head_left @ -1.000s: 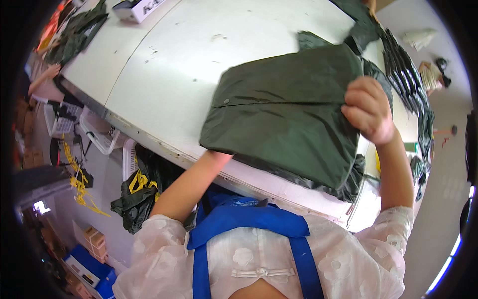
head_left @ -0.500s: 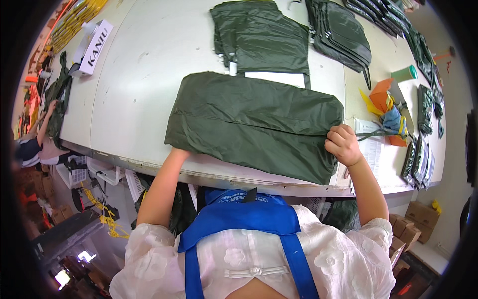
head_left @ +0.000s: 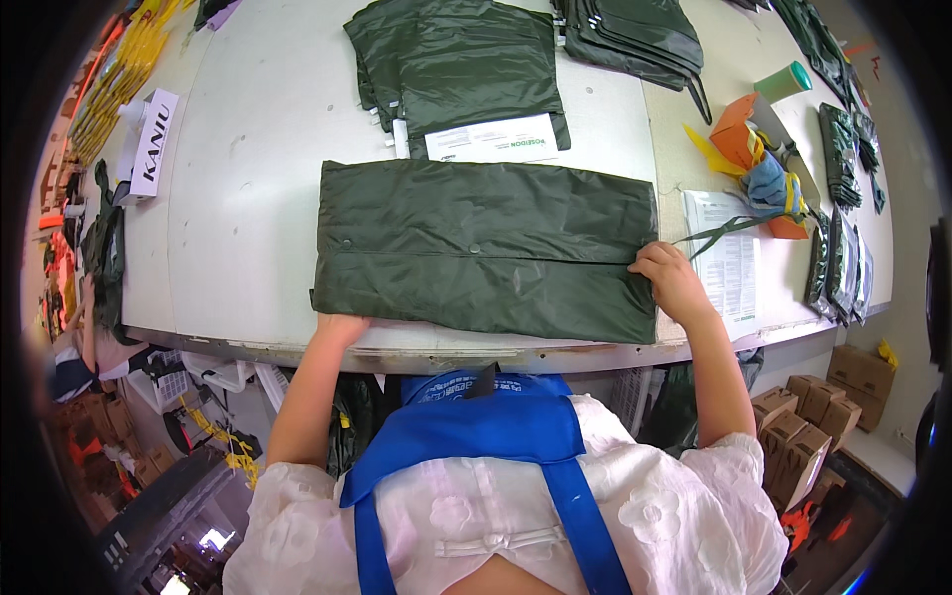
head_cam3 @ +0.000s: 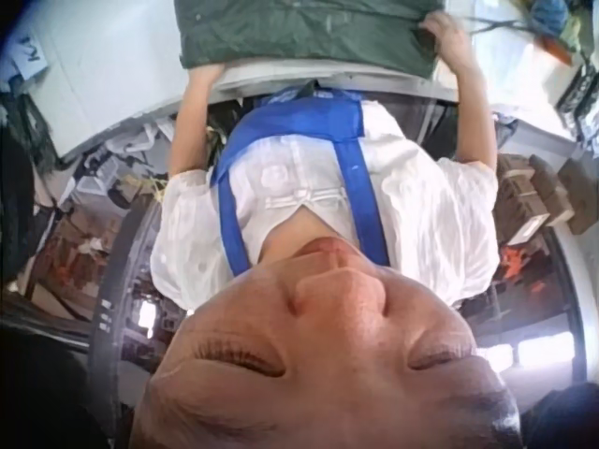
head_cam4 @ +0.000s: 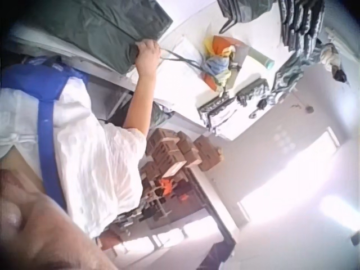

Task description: The person folds a large green fabric item on a white table, smoothing and aligning it into a compact rectangular shape. The person then places the folded item into a matching green bag and sets it aside.

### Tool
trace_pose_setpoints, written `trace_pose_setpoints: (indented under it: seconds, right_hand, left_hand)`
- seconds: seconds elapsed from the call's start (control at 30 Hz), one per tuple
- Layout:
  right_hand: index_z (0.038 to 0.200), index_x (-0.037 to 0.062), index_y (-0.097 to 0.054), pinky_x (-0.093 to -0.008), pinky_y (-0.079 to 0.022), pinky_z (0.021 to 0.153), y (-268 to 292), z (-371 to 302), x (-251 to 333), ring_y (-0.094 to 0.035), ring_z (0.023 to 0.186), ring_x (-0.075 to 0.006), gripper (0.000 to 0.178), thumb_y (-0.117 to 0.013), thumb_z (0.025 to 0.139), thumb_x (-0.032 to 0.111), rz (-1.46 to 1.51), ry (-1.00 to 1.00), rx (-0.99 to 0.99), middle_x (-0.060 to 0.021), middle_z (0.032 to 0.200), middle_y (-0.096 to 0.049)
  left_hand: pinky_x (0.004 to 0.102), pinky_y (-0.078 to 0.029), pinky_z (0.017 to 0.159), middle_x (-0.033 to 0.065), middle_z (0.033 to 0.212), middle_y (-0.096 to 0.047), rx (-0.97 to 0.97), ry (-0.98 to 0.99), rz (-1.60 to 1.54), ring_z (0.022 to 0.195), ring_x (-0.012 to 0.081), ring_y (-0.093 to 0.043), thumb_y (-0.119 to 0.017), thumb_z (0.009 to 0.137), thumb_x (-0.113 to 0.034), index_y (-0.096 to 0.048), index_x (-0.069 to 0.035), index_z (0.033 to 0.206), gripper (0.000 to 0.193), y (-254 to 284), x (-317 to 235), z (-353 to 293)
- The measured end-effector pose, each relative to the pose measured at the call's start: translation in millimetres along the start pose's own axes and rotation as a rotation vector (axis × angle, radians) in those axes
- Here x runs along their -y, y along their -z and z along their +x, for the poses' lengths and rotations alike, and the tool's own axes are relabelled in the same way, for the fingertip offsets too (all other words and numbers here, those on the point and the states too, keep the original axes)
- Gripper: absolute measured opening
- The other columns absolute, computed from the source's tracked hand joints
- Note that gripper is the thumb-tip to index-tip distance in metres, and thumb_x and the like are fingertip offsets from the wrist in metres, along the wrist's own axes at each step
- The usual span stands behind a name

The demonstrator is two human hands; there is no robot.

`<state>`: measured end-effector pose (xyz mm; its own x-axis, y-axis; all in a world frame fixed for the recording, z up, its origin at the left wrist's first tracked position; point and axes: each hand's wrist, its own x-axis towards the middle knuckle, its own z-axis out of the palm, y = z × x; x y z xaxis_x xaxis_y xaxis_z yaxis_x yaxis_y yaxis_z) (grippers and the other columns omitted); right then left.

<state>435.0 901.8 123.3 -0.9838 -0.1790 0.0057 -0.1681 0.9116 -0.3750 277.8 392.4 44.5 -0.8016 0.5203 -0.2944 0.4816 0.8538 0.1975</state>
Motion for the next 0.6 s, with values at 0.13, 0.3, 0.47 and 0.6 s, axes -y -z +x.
trace_pose_setpoints:
  seconds: [0.13,0.3,0.47,0.6]
  right_hand:
    - [0.12,0.0008,-0.056,-0.0432,-0.044,0.092,5.9,0.8,15.2,-0.053,0.107,-0.0388,0.037,-0.056,0.084,0.011,0.28,-0.464,-0.166,-0.0221,0.114,-0.058]
    - [0.113,-0.0037,-0.051,-0.0486,-0.045,0.081,-56.2,33.2,21.3,-0.057,0.096,-0.0439,0.044,-0.045,0.098,0.038,0.006,-0.969,-0.411,-0.0269,0.103,-0.06]
    - [0.098,0.0041,-0.051,-0.0544,-0.043,0.067,-66.6,32.7,23.0,-0.057,0.079,-0.0473,0.032,-0.042,0.099,0.035,-0.021,-0.96,-0.46,-0.026,0.082,-0.061]
    - [0.093,0.0034,-0.051,-0.0541,-0.041,0.066,-87.4,26.1,14.9,-0.056,0.079,-0.0477,0.032,-0.042,0.1,0.033,-0.052,-0.967,-0.528,-0.0258,0.083,-0.06]
  left_hand:
    - [0.0422,-0.024,0.114,0.0142,0.149,-0.034,0.056,0.018,-0.007,0.137,0.0327,-0.029,-0.055,0.087,-0.038,-0.039,-0.009,0.142,0.064,9.2,-13.0,-1.9]
    - [0.0418,-0.023,0.114,0.0135,0.149,-0.034,-0.017,0.022,-0.001,0.138,0.032,-0.029,-0.054,0.088,-0.04,-0.039,-0.009,0.142,0.064,-2.2,-12.3,3.8]
    - [0.0405,-0.024,0.114,0.0123,0.148,-0.035,-0.091,0.167,-0.024,0.137,0.0302,-0.031,-0.049,0.09,-0.043,-0.039,-0.009,0.142,0.063,2.1,-17.3,-10.3]
    - [0.0391,-0.027,0.112,0.0112,0.147,-0.038,-0.107,0.201,-0.06,0.135,0.0295,-0.034,-0.045,0.092,-0.043,-0.04,-0.01,0.141,0.06,-1.0,-11.8,-21.0]
